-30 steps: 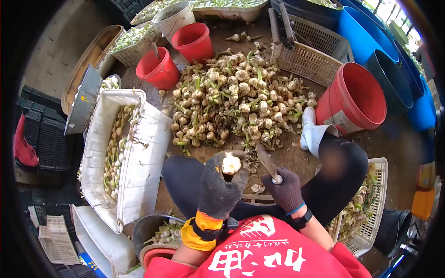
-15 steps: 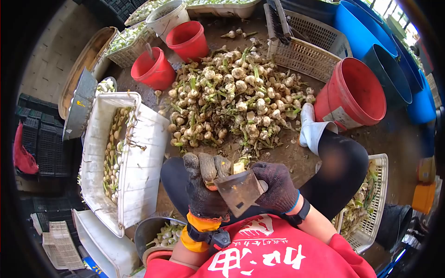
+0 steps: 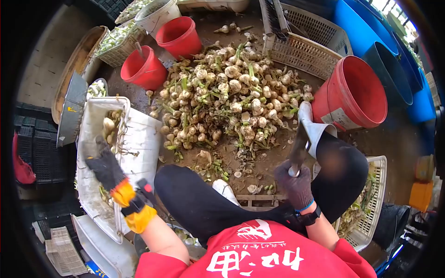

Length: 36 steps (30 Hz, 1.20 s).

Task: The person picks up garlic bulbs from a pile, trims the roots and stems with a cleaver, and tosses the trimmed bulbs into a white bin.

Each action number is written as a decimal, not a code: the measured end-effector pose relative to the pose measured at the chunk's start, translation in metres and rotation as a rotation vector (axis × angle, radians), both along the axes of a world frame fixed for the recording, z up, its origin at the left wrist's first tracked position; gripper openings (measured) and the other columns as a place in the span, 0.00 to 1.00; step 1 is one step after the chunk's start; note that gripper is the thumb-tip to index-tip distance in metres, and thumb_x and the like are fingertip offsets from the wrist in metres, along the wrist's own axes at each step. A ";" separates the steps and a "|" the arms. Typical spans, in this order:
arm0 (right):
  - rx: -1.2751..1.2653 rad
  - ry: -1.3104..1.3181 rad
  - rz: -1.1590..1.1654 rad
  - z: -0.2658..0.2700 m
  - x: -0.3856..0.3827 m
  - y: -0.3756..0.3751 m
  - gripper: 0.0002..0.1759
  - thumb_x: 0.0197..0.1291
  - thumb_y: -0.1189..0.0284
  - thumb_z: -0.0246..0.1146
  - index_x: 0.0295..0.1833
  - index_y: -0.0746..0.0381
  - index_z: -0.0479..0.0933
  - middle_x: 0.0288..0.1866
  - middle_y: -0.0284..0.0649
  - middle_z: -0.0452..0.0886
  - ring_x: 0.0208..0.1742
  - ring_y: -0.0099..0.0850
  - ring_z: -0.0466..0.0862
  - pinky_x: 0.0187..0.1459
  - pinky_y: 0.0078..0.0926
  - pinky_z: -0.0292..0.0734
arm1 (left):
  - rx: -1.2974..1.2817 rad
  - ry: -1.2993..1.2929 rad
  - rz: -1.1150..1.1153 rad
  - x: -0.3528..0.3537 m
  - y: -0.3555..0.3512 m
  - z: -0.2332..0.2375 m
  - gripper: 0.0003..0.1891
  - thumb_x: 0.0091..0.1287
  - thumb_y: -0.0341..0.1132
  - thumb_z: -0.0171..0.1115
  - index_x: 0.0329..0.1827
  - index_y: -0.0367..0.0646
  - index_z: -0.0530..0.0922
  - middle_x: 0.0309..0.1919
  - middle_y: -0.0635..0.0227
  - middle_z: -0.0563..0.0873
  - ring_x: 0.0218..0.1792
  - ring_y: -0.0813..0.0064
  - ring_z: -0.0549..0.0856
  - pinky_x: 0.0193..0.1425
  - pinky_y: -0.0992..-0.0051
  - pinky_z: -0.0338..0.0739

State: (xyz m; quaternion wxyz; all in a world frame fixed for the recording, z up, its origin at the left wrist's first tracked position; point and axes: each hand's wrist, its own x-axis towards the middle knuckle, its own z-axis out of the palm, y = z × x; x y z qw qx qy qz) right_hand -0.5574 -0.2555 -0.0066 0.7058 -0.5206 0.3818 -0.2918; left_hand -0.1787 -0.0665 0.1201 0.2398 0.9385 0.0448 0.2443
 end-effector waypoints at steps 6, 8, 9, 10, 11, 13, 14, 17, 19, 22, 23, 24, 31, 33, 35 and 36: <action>0.319 0.167 -0.022 -0.031 0.012 -0.008 0.11 0.62 0.72 0.67 0.27 0.59 0.76 0.20 0.30 0.73 0.21 0.21 0.73 0.24 0.22 0.64 | 0.236 -0.162 -1.048 -0.018 -0.063 -0.092 0.11 0.66 0.27 0.54 0.46 0.39 0.83 0.49 0.59 0.82 0.43 0.74 0.83 0.43 0.73 0.80; 0.448 0.215 -0.112 -0.020 0.028 -0.006 0.12 0.62 0.70 0.68 0.27 0.60 0.75 0.20 0.31 0.74 0.20 0.21 0.74 0.23 0.22 0.65 | -0.649 0.789 -1.115 -0.082 -0.122 -0.187 0.10 0.59 0.26 0.58 0.42 0.41 0.84 0.46 0.64 0.83 0.46 0.75 0.82 0.42 0.72 0.79; 0.414 0.228 -0.134 -0.027 0.027 -0.003 0.12 0.62 0.70 0.68 0.27 0.60 0.76 0.20 0.32 0.75 0.20 0.22 0.74 0.23 0.22 0.65 | -0.474 0.769 -1.328 -0.101 -0.127 -0.272 0.12 0.64 0.40 0.61 0.43 0.42 0.85 0.43 0.63 0.87 0.41 0.71 0.86 0.39 0.69 0.80; 0.376 0.242 -0.157 -0.033 0.027 -0.001 0.12 0.62 0.69 0.68 0.28 0.60 0.76 0.20 0.33 0.76 0.20 0.22 0.74 0.22 0.22 0.65 | 0.204 1.147 -1.077 -0.134 -0.156 -0.312 0.19 0.57 0.47 0.69 0.39 0.38 0.85 0.38 0.59 0.88 0.40 0.66 0.87 0.41 0.66 0.80; 0.360 0.251 -0.186 -0.029 0.028 -0.002 0.11 0.62 0.69 0.68 0.29 0.61 0.77 0.21 0.33 0.77 0.20 0.22 0.74 0.21 0.22 0.65 | -0.103 0.973 -0.701 -0.194 -0.167 -0.315 0.28 0.52 0.50 0.74 0.43 0.32 0.84 0.40 0.48 0.88 0.44 0.57 0.88 0.46 0.62 0.81; 0.348 0.287 -0.186 -0.021 0.027 -0.007 0.11 0.62 0.70 0.68 0.29 0.61 0.78 0.21 0.33 0.77 0.20 0.21 0.74 0.21 0.22 0.65 | 0.113 1.074 -0.563 -0.228 -0.183 -0.367 0.40 0.47 0.55 0.76 0.54 0.28 0.78 0.49 0.38 0.84 0.53 0.45 0.84 0.55 0.56 0.79; 0.338 0.311 -0.188 -0.021 0.026 -0.008 0.10 0.63 0.70 0.68 0.29 0.61 0.79 0.21 0.33 0.77 0.19 0.21 0.74 0.20 0.22 0.64 | 0.111 1.146 -0.481 -0.231 -0.190 -0.363 0.39 0.48 0.58 0.74 0.53 0.32 0.77 0.51 0.39 0.84 0.53 0.42 0.83 0.56 0.54 0.78; 0.323 0.339 -0.206 -0.028 0.018 -0.009 0.10 0.63 0.70 0.67 0.30 0.61 0.79 0.20 0.32 0.77 0.18 0.21 0.74 0.19 0.21 0.63 | 0.286 1.073 -0.592 -0.220 -0.183 -0.380 0.29 0.59 0.59 0.65 0.51 0.41 0.80 0.48 0.47 0.86 0.51 0.44 0.84 0.55 0.52 0.78; 0.345 0.302 -0.205 -0.029 0.019 -0.008 0.10 0.63 0.69 0.67 0.30 0.61 0.79 0.20 0.32 0.77 0.18 0.21 0.73 0.19 0.20 0.63 | 0.549 1.175 -0.788 -0.192 -0.171 -0.376 0.20 0.65 0.50 0.59 0.47 0.43 0.84 0.46 0.49 0.87 0.49 0.46 0.85 0.54 0.54 0.79; 0.377 0.311 -0.134 -0.025 0.019 -0.006 0.10 0.62 0.69 0.67 0.30 0.61 0.79 0.20 0.32 0.77 0.18 0.20 0.73 0.19 0.20 0.63 | 0.839 1.243 -0.806 -0.158 -0.119 -0.399 0.17 0.65 0.43 0.57 0.47 0.43 0.86 0.49 0.51 0.87 0.51 0.50 0.86 0.54 0.57 0.80; 0.398 0.314 -0.120 -0.020 0.019 -0.006 0.08 0.60 0.72 0.69 0.30 0.62 0.80 0.21 0.32 0.79 0.22 0.20 0.75 0.25 0.22 0.68 | 0.913 1.311 -0.830 -0.150 -0.105 -0.392 0.17 0.64 0.40 0.55 0.49 0.42 0.86 0.51 0.51 0.86 0.54 0.51 0.85 0.56 0.58 0.80; 0.417 0.316 -0.106 -0.018 0.020 -0.006 0.07 0.58 0.74 0.71 0.30 0.63 0.80 0.23 0.33 0.80 0.26 0.20 0.77 0.31 0.25 0.73 | 0.947 1.343 -0.736 -0.147 -0.089 -0.395 0.18 0.62 0.39 0.58 0.51 0.42 0.85 0.54 0.50 0.85 0.55 0.51 0.84 0.58 0.59 0.79; 0.396 0.298 -0.115 -0.029 0.015 -0.003 0.08 0.57 0.73 0.72 0.31 0.63 0.80 0.24 0.35 0.81 0.26 0.22 0.78 0.32 0.26 0.73 | 0.778 0.950 -0.640 -0.133 -0.063 -0.389 0.22 0.62 0.43 0.61 0.55 0.38 0.81 0.56 0.48 0.83 0.58 0.47 0.81 0.62 0.58 0.76; 0.380 0.313 -0.101 -0.026 0.015 -0.003 0.08 0.58 0.73 0.72 0.31 0.63 0.80 0.24 0.35 0.81 0.26 0.22 0.78 0.32 0.26 0.73 | 0.447 0.729 -0.594 -0.142 -0.090 -0.341 0.25 0.62 0.45 0.62 0.57 0.36 0.79 0.58 0.46 0.81 0.59 0.46 0.80 0.63 0.58 0.74; 0.360 0.335 -0.096 -0.026 0.015 -0.004 0.08 0.58 0.74 0.72 0.31 0.63 0.80 0.24 0.34 0.81 0.26 0.22 0.78 0.32 0.26 0.73 | 0.283 0.682 -0.556 -0.138 -0.119 -0.334 0.29 0.62 0.50 0.63 0.58 0.35 0.78 0.59 0.43 0.80 0.60 0.45 0.79 0.64 0.59 0.74; 0.370 0.300 -0.118 -0.026 0.015 -0.003 0.08 0.57 0.74 0.71 0.31 0.63 0.80 0.23 0.35 0.81 0.26 0.23 0.78 0.31 0.26 0.73 | 0.316 0.596 -0.570 -0.126 -0.126 -0.357 0.32 0.61 0.53 0.64 0.58 0.35 0.77 0.59 0.42 0.80 0.60 0.44 0.79 0.63 0.59 0.74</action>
